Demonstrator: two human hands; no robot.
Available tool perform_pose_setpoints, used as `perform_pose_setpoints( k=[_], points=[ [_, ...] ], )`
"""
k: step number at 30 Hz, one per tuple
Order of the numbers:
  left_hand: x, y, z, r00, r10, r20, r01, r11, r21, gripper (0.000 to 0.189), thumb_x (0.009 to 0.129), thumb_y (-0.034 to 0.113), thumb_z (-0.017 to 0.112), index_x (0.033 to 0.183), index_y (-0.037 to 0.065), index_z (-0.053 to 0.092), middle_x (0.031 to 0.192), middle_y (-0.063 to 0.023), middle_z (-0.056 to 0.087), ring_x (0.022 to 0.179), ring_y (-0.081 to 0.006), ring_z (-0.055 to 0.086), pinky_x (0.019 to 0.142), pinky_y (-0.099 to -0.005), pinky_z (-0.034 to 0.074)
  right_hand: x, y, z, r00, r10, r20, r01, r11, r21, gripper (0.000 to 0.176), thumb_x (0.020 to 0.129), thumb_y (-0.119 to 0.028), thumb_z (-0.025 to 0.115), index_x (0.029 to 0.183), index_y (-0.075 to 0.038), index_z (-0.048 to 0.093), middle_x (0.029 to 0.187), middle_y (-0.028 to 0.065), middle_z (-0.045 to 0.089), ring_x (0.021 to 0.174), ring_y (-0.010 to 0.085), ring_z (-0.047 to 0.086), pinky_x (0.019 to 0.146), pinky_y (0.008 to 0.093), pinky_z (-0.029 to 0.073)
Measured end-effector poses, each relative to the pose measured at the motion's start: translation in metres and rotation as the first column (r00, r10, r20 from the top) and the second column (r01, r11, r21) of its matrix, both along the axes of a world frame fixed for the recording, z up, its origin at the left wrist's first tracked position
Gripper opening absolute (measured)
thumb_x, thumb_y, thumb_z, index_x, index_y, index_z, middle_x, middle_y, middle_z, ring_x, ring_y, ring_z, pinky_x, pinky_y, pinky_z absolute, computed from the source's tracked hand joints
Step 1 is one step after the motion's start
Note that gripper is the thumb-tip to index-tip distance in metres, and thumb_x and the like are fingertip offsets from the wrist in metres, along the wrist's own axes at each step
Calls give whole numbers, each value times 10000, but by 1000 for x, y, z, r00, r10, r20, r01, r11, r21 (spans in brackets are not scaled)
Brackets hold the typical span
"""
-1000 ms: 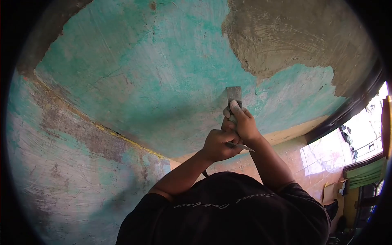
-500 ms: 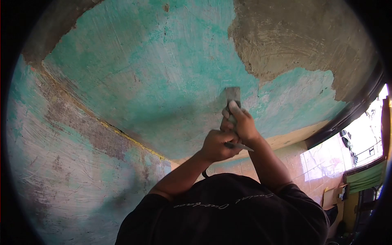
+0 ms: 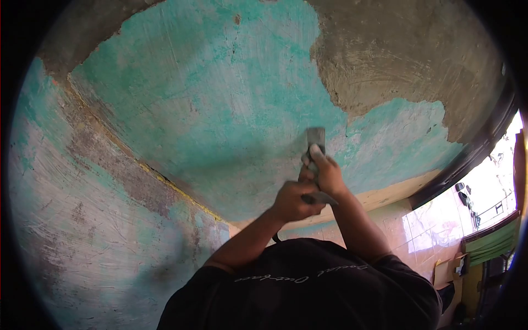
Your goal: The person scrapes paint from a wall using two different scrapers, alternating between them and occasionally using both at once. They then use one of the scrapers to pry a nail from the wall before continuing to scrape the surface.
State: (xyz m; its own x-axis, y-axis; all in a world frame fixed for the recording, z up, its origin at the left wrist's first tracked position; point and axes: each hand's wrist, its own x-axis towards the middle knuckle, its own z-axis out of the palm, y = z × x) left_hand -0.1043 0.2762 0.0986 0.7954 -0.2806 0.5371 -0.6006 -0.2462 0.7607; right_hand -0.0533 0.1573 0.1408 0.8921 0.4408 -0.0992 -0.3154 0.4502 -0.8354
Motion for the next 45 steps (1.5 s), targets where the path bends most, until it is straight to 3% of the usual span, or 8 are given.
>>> perform_pose_setpoints(
  k=[12, 15, 20, 28, 34, 37, 41, 45],
  points=[
    [9, 5, 19, 999, 42, 25, -42, 999, -2, 182, 665, 174, 767, 733, 77, 628, 638, -75, 633, 586, -209, 641, 546, -313, 486, 8, -1, 8, 991, 40, 131, -56, 991, 120, 368, 950, -394, 367, 908, -53, 497, 604, 39, 450, 530, 135, 428, 495, 261, 372],
    [-6, 6, -1, 989, 10, -145, -30, 990, -137, 197, 671, 153, 787, 725, 63, 620, 660, -55, 638, 595, -158, 627, 559, -295, 481, -1, -4, -4, 960, 56, 273, -94, 987, 128, 440, 938, -428, 342, 1010, -30, 515, 651, 53, 494, 575, 141, 465, 531, 256, 391],
    [-21, 26, -16, 996, 1, -91, -20, 977, -210, 278, 669, 135, 824, 734, 38, 571, 674, -28, 602, 621, -97, 564, 545, -249, 438, -9, 8, -11, 925, 138, 355, -129, 990, -49, 488, 929, -449, 348, 1071, -12, 511, 807, 60, 540, 708, 154, 526, 642, 268, 431],
    [-35, 33, -24, 977, 83, -196, -143, 938, -317, 149, 789, 23, 671, 876, -11, 556, 795, -69, 632, 744, -102, 606, 627, -250, 483, -30, 28, 13, 921, 63, 385, -72, 997, 11, 230, 940, -219, 471, 1054, -20, 462, 870, 114, 618, 722, 168, 623, 643, 304, 516],
    [-38, 1, 3, 957, 178, -231, -278, 798, -535, 197, 759, 137, 745, 832, 17, 606, 715, -49, 620, 646, -79, 572, 566, -230, 449, -25, 11, 29, 946, 0, 325, -29, 996, 84, 177, 951, -179, 460, 1047, -30, 463, 783, 89, 610, 641, 151, 607, 576, 282, 506],
    [-43, 3, -5, 906, -24, -423, -171, 893, -416, 232, 785, 206, 737, 871, 17, 633, 740, -57, 643, 665, -89, 590, 594, -251, 470, -31, -1, 20, 926, -20, 376, 26, 1000, -11, 164, 958, -179, 438, 1031, -36, 473, 744, 56, 581, 643, 115, 572, 586, 263, 478],
    [-48, 2, 5, 764, -37, -644, -5, 998, -63, 288, 819, 305, 696, 913, 34, 676, 786, -46, 676, 670, -108, 600, 622, -289, 475, -34, -16, 10, 874, -31, 485, 200, 933, -301, 188, 967, -181, 405, 970, -14, 492, 716, 43, 539, 615, 91, 538, 545, 237, 444],
    [-28, -13, 2, 834, 55, -549, -92, 995, -40, 260, 805, 276, 707, 866, 24, 683, 725, -52, 673, 634, -104, 596, 595, -286, 470, -24, -24, 41, 890, -58, 451, 236, 907, -349, 198, 959, -189, 429, 910, -13, 505, 670, 50, 547, 538, 98, 525, 491, 238, 440]
  ],
)
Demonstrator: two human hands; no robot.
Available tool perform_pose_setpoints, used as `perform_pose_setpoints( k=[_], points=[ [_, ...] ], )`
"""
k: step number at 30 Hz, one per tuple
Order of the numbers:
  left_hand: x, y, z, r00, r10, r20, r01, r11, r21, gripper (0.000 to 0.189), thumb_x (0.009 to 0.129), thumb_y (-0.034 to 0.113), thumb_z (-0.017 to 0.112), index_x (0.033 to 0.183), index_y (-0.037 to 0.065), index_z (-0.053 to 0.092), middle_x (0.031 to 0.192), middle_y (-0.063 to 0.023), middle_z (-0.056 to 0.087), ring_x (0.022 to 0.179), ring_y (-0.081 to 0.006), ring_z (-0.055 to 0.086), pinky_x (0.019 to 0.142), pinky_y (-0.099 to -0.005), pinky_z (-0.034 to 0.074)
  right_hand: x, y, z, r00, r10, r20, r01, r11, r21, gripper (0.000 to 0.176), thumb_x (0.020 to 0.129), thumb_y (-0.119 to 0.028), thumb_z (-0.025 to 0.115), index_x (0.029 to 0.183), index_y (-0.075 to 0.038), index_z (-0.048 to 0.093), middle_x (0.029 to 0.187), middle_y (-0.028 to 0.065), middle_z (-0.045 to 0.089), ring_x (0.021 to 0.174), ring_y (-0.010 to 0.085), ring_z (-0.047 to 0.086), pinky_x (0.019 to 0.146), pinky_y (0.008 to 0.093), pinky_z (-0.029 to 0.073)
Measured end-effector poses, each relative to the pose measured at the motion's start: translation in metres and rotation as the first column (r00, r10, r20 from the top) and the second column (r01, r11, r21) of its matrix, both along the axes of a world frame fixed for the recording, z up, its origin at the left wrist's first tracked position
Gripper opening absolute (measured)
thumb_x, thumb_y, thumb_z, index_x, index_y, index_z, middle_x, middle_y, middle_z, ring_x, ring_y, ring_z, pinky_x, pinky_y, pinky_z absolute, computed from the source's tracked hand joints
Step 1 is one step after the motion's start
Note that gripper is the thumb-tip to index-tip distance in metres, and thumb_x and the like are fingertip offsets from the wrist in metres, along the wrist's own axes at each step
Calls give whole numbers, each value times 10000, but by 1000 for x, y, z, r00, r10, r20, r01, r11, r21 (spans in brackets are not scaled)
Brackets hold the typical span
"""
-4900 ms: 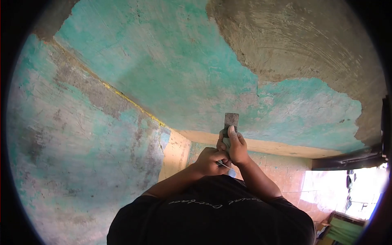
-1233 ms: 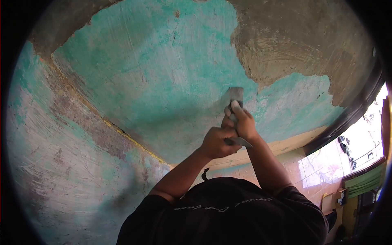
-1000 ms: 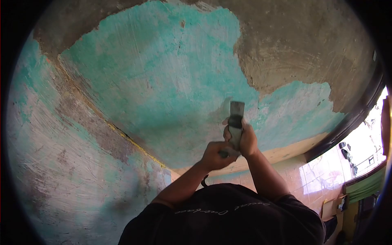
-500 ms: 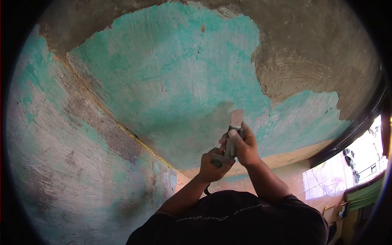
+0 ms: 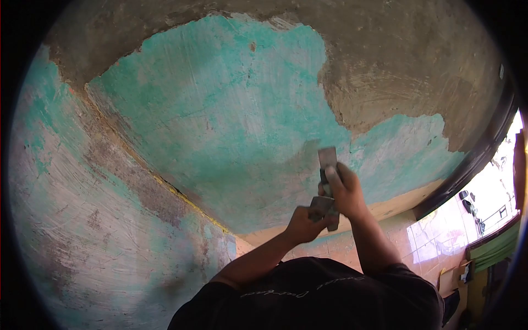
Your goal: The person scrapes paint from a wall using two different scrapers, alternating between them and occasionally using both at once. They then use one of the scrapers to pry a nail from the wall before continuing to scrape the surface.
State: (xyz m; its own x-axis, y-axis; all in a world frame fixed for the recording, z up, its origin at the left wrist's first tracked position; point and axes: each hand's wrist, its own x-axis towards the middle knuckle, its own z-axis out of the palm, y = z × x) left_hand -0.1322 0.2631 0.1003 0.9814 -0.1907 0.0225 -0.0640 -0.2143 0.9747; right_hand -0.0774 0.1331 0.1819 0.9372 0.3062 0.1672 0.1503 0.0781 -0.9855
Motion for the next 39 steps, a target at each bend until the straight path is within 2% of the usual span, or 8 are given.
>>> perform_pose_setpoints(
  k=[5, 9, 10, 14, 17, 24, 27, 39],
  points=[
    [24, -13, 28, 965, 161, 206, -96, 952, -292, 211, 797, 210, 713, 873, 15, 691, 688, -54, 667, 576, -83, 575, 547, -263, 451, 32, 10, 23, 1000, 10, 4, -10, 997, 82, 231, 941, -207, 456, 875, 6, 515, 628, 71, 556, 492, 121, 533, 473, 268, 451],
    [15, -11, 15, 969, 24, 247, -19, 1000, -21, 209, 795, 195, 716, 896, 14, 688, 693, -43, 664, 591, -65, 567, 547, -241, 443, 18, -2, 12, 998, -34, -57, 34, 999, 6, 230, 941, -224, 461, 869, -10, 505, 627, 59, 545, 469, 112, 511, 437, 262, 430],
    [14, -18, 10, 973, 15, 232, 25, 986, -166, 182, 798, 204, 715, 859, 33, 696, 668, -16, 651, 616, -35, 554, 556, -223, 441, 20, -5, 7, 996, -44, -71, 43, 999, -18, 230, 943, -232, 459, 869, -17, 499, 624, 52, 538, 464, 106, 503, 424, 260, 422],
    [29, -20, 12, 919, 79, 386, -100, 994, 35, 161, 834, 179, 669, 899, 33, 688, 752, -44, 682, 665, -92, 612, 610, -272, 484, 37, 3, 10, 997, -68, 44, 72, 994, -80, 219, 939, -223, 470, 838, -30, 496, 584, 42, 520, 444, 95, 494, 410, 252, 408],
    [36, -18, 33, 939, 72, 338, -19, 988, -156, 173, 835, 223, 662, 903, 67, 694, 737, -72, 674, 669, -111, 625, 627, -279, 486, 36, 8, 33, 997, -22, 69, 25, 998, -57, 210, 940, -210, 471, 836, -28, 496, 583, 41, 521, 436, 96, 490, 409, 248, 407],
    [26, -22, 24, 938, -18, 346, -5, 998, 64, 184, 808, 176, 698, 920, 31, 688, 780, -50, 690, 700, -97, 637, 618, -236, 484, 27, -7, 20, 996, -69, 62, 78, 987, -139, 232, 930, -217, 483, 846, -4, 521, 587, 54, 544, 468, 120, 549, 421, 272, 449],
    [41, -23, 35, 939, 67, 336, -23, 991, -133, 170, 806, 172, 698, 902, 31, 690, 767, -49, 688, 699, -93, 638, 606, -239, 481, 37, 8, 39, 987, -90, 136, 109, 985, -136, 212, 934, -193, 466, 824, -15, 502, 561, 40, 511, 422, 102, 486, 397, 258, 402],
    [29, -20, 38, 943, -9, 334, 6, 1000, 11, 189, 828, 202, 678, 953, 62, 692, 755, -45, 681, 662, -99, 624, 609, -256, 482, 31, -1, 38, 999, -48, 24, 50, 997, -66, 224, 939, -193, 469, 816, -7, 488, 557, 57, 506, 408, 111, 474, 365, 262, 386]
  ],
)
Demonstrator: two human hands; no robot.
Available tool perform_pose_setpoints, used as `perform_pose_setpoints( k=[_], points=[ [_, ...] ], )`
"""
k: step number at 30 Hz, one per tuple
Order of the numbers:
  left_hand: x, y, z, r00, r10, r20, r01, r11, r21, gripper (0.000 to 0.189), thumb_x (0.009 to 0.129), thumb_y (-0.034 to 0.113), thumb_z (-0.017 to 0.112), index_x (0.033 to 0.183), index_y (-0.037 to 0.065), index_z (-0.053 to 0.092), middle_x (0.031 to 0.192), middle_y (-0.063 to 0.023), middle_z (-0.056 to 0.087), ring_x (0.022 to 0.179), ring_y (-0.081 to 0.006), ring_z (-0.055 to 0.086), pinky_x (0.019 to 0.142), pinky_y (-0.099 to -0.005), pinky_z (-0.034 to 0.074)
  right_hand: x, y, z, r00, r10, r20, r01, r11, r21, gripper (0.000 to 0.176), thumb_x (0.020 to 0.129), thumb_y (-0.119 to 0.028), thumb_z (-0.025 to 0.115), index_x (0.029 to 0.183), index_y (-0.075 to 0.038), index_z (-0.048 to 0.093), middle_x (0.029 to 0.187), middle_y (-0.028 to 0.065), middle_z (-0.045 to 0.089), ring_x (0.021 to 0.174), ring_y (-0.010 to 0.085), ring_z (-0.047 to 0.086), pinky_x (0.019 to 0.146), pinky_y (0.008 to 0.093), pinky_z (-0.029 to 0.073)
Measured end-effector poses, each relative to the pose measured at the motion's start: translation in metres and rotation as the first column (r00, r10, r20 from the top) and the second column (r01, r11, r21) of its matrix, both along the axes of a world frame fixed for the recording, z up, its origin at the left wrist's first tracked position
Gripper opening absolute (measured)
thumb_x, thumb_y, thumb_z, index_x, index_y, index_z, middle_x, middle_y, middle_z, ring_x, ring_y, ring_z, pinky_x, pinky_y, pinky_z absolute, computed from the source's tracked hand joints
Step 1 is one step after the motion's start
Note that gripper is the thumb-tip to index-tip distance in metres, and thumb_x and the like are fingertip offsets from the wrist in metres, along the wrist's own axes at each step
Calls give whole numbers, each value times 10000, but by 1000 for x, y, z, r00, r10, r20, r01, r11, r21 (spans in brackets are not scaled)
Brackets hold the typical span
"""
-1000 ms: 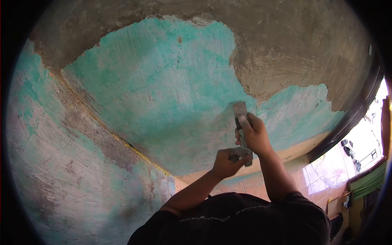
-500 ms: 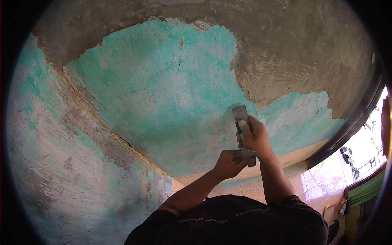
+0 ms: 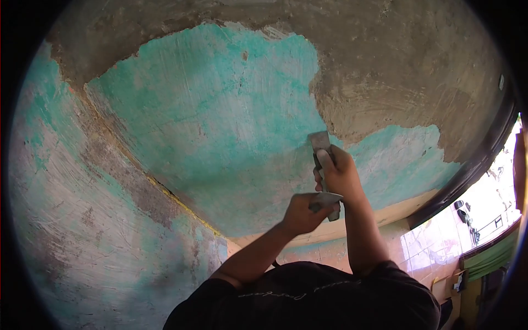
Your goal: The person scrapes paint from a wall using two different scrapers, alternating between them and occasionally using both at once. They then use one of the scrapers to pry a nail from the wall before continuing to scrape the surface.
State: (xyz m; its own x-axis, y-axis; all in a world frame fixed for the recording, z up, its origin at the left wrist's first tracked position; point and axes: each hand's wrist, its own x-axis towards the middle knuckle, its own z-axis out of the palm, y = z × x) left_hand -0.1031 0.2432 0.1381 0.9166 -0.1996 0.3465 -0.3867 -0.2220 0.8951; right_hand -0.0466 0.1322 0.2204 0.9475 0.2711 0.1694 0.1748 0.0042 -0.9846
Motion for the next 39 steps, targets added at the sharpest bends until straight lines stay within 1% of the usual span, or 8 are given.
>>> perform_pose_setpoints(
  k=[7, 12, 18, 22, 23, 30, 34, 39],
  points=[
    [-2, -3, -1, 997, 43, 56, -37, 995, -95, 152, 811, 183, 695, 861, 40, 686, 720, -41, 671, 620, -79, 601, 572, -247, 464, 4, 2, -24, 991, 35, -127, 5, 953, 303, 246, 935, -233, 491, 831, -11, 498, 561, 42, 501, 413, 109, 483, 386, 257, 399],
    [-10, 5, -44, 995, 39, 95, -39, 999, -2, 143, 812, 169, 681, 837, 29, 671, 668, -42, 651, 589, -84, 592, 548, -247, 459, -10, 3, -62, 994, -36, -102, 64, 957, 283, 292, 929, -289, 512, 825, -16, 503, 552, 46, 493, 414, 116, 493, 372, 259, 397],
    [5, 5, -22, 965, 126, 232, -141, 989, 50, 131, 800, 161, 689, 809, 33, 665, 617, -40, 621, 536, -92, 583, 511, -251, 456, 7, 10, -35, 995, -85, -55, 96, 967, 236, 307, 942, -315, 491, 793, -47, 476, 546, 32, 463, 403, 97, 469, 354, 240, 376],
    [5, 7, -15, 967, 69, 245, -92, 992, 84, 144, 739, 145, 693, 733, 29, 608, 638, -118, 628, 574, -253, 647, 519, -321, 485, 3, 6, -35, 995, -42, -92, 65, 961, 269, 316, 940, -311, 492, 768, -48, 458, 548, 35, 470, 397, 100, 466, 346, 243, 372],
    [3, 8, -28, 958, 42, 285, -84, 987, 140, 101, 786, 126, 691, 841, 43, 675, 650, -62, 642, 568, -129, 628, 520, -249, 466, 1, 4, -43, 993, -43, -110, 70, 963, 260, 306, 939, -294, 493, 775, -38, 461, 554, 37, 474, 402, 107, 471, 359, 251, 383],
    [11, 8, -18, 986, 68, 151, -66, 998, -18, 131, 744, 136, 696, 782, 26, 637, 629, -116, 628, 587, -226, 657, 528, -319, 483, 6, 6, -31, 999, 7, -42, 4, 969, 247, 281, 940, -264, 493, 799, -22, 468, 546, 35, 470, 404, 110, 474, 365, 263, 383],
    [3, 4, -9, 968, 84, 236, -110, 989, 96, 143, 748, 150, 702, 784, 25, 640, 646, -120, 632, 586, -239, 653, 532, -314, 482, 6, 4, -37, 998, 3, -69, 16, 962, 271, 280, 942, -289, 484, 829, -33, 480, 529, 30, 472, 383, 102, 456, 351, 247, 368],
    [-5, -3, -33, 967, 97, 235, -107, 994, 33, 99, 808, 144, 663, 798, 46, 653, 638, -69, 641, 547, -112, 614, 552, -276, 491, -2, -2, -68, 978, 35, -205, 27, 957, 290, 276, 945, -297, 485, 847, -40, 510, 628, 5, 487, 431, 95, 473, 393, 243, 390]
  ],
)
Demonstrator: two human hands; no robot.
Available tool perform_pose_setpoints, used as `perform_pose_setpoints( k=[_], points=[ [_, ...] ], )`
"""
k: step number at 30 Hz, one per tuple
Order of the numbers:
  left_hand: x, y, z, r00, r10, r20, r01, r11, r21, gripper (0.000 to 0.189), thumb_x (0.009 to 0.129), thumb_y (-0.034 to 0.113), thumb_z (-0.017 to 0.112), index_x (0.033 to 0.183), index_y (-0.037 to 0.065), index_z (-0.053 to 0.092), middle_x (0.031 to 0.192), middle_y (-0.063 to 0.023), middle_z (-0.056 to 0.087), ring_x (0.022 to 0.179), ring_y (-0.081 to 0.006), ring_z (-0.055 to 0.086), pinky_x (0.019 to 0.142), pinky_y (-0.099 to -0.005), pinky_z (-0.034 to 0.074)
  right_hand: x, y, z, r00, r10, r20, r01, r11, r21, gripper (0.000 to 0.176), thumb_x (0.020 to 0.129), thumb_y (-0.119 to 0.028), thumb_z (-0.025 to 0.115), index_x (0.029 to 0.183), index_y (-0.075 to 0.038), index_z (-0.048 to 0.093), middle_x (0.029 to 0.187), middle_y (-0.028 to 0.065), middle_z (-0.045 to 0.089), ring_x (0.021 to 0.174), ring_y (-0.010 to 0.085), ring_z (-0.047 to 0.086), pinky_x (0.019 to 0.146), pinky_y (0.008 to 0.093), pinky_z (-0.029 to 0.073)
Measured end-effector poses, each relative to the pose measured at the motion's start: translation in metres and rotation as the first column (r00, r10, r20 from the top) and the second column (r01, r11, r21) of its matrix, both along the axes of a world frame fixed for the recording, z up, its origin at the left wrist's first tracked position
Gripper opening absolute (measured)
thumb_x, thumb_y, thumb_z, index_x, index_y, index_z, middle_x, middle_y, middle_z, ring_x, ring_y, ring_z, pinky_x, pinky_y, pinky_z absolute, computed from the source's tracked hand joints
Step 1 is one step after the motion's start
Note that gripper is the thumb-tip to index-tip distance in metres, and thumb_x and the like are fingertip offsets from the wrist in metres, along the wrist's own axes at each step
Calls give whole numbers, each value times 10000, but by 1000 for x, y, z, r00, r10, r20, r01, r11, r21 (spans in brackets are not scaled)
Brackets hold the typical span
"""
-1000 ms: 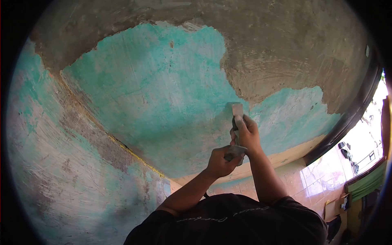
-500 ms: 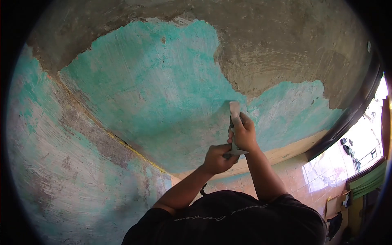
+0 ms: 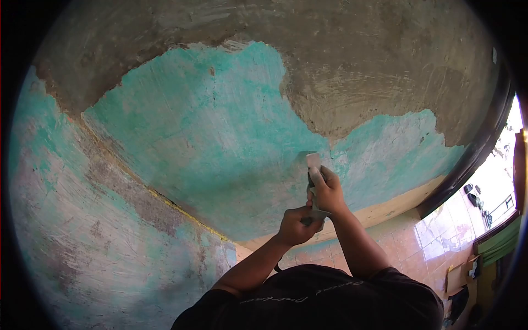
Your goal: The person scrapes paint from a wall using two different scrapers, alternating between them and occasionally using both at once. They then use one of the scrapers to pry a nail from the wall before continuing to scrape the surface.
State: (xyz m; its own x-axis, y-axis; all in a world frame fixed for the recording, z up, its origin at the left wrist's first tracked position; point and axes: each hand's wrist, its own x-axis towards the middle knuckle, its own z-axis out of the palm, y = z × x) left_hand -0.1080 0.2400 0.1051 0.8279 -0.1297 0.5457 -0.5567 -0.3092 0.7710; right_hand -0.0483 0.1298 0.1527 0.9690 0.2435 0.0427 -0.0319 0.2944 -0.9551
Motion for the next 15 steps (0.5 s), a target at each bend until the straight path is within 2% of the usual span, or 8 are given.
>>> perform_pose_setpoints(
  k=[1, 4, 5, 7, 8, 11, 12, 15],
  points=[
    [-3, -3, 1, 1000, 0, -20, -1, 999, -44, 98, 812, 145, 656, 802, 48, 655, 634, -60, 638, 546, -104, 608, 552, -274, 490, 3, 0, 1, 997, 24, 75, -24, 1000, -9, 268, 946, -290, 483, 855, -40, 514, 630, 4, 487, 461, 92, 484, 420, 239, 399],
    [-4, -3, 19, 904, -58, -423, -30, 980, -198, 126, 820, 129, 632, 745, 28, 620, 574, -32, 589, 482, -90, 558, 464, -256, 442, 17, 3, 8, 942, 151, 301, -142, 988, -53, 312, 971, -325, 412, 911, -39, 522, 682, 15, 530, 618, 77, 523, 563, 222, 429],
    [-4, -1, 21, 841, -80, -535, -53, 972, -229, 137, 824, 128, 626, 735, 25, 613, 564, -27, 578, 470, -90, 549, 447, -251, 430, 14, 2, 11, 936, 228, 267, -224, 974, -44, 357, 972, -356, 383, 961, -27, 522, 701, 24, 545, 628, 84, 524, 577, 227, 431],
    [-8, 2, 14, 853, -141, -503, -18, 955, -297, 163, 837, 145, 619, 735, 19, 599, 561, -26, 572, 447, -89, 534, 426, -240, 412, 6, -1, 17, 904, 374, 209, -379, 925, -13, 467, 974, -420, 326, 1062, -5, 521, 739, 43, 577, 650, 97, 525, 603, 236, 436],
    [-12, 2, 13, 858, -154, -490, -7, 951, -310, 170, 840, 149, 618, 736, 16, 598, 555, -28, 570, 447, -88, 532, 425, -239, 410, 2, 1, 9, 882, 379, 279, -405, 913, 43, 667, 942, -538, 268, 1216, 39, 459, 986, 130, 578, 806, 154, 542, 704, 272, 456],
    [-13, 14, 1, 801, -179, -572, 20, 962, -273, 142, 828, 136, 630, 885, 16, 580, 678, -33, 595, 531, -93, 563, 482, -247, 447, -19, 7, -21, 746, -64, 663, 19, 997, 75, 662, 923, -507, 340, 1301, 34, 402, 1191, 201, 465, 968, 239, 515, 830, 337, 437],
    [-12, 18, -4, 764, -182, -619, 27, 968, -251, 190, 820, 127, 637, 960, 16, 572, 743, -35, 609, 573, -97, 578, 511, -251, 467, -25, -2, -25, 682, -43, 730, 39, 999, 23, 608, 864, -435, 519, 1242, 36, 451, 1261, 233, 372, 1035, 298, 487, 857, 369, 435],
    [-8, 13, -7, 971, -100, -219, 46, 970, -238, 189, 817, 108, 636, 979, 28, 581, 829, -42, 624, 705, -121, 601, 626, -271, 490, -50, -7, -37, 591, 41, 806, 305, 913, -270, 488, 791, -243, 660, 1162, 34, 504, 1200, 230, 410, 1029, 316, 500, 842, 367, 437]
  ],
)
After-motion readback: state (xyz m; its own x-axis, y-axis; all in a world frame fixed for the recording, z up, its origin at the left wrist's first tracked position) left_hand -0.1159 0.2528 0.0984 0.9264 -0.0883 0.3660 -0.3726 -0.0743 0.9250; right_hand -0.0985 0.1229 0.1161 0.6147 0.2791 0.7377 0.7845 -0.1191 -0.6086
